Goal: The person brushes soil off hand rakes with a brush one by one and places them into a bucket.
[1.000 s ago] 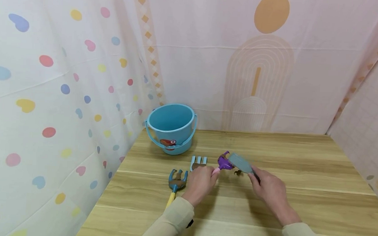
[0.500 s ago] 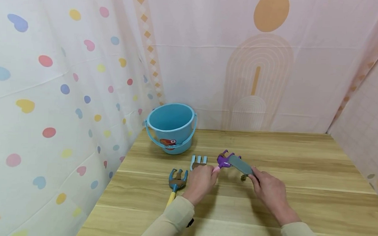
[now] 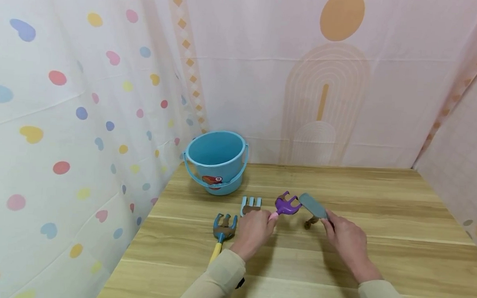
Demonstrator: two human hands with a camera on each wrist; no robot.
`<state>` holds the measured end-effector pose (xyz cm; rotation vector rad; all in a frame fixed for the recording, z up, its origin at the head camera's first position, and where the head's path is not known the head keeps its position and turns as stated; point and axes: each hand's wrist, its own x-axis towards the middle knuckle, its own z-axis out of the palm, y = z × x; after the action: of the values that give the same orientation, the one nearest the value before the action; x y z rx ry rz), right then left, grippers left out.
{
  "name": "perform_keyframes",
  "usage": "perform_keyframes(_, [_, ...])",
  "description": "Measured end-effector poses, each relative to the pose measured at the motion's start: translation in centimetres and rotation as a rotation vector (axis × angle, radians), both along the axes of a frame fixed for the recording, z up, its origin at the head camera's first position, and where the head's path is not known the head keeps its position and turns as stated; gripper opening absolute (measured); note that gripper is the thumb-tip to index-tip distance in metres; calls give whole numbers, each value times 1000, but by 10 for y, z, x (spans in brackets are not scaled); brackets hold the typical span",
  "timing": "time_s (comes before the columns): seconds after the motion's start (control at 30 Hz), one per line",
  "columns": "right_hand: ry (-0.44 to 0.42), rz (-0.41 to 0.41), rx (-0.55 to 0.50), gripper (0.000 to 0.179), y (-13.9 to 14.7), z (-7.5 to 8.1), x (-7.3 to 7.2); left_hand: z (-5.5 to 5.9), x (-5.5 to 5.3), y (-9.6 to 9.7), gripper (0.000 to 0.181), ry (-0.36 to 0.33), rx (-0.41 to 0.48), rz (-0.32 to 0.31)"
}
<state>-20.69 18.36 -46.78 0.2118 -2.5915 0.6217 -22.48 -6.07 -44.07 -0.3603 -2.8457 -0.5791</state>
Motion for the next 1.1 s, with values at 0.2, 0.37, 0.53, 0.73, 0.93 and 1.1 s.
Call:
perform_keyframes(0.2, [-32,-22,-11,35,-2,1,1,-3,0,-2,42,22,-2,-12])
perform_keyframes(0.37, [-25,10,-26,35,-9,5,1,-6,0,-1,43,21,-42,-12])
perform_keyframes(0.53, [-14,89,-32,33,-21,8,-1,-6,3,3,41,32,-86,-39])
perform_keyframes(0.73, [-55,32,-13,33,-28,5,-3,-7,6,8,34,77,-143,-72])
perform_keyframes(0.93, [-74,-24,-4,33,-27,4,-5,-9,8,7,38,142,-169,-79])
perform_keyframes(1.1, [-119,-35,-11,33,-27,7,-4,-9,8,8,41,164,-169,-89])
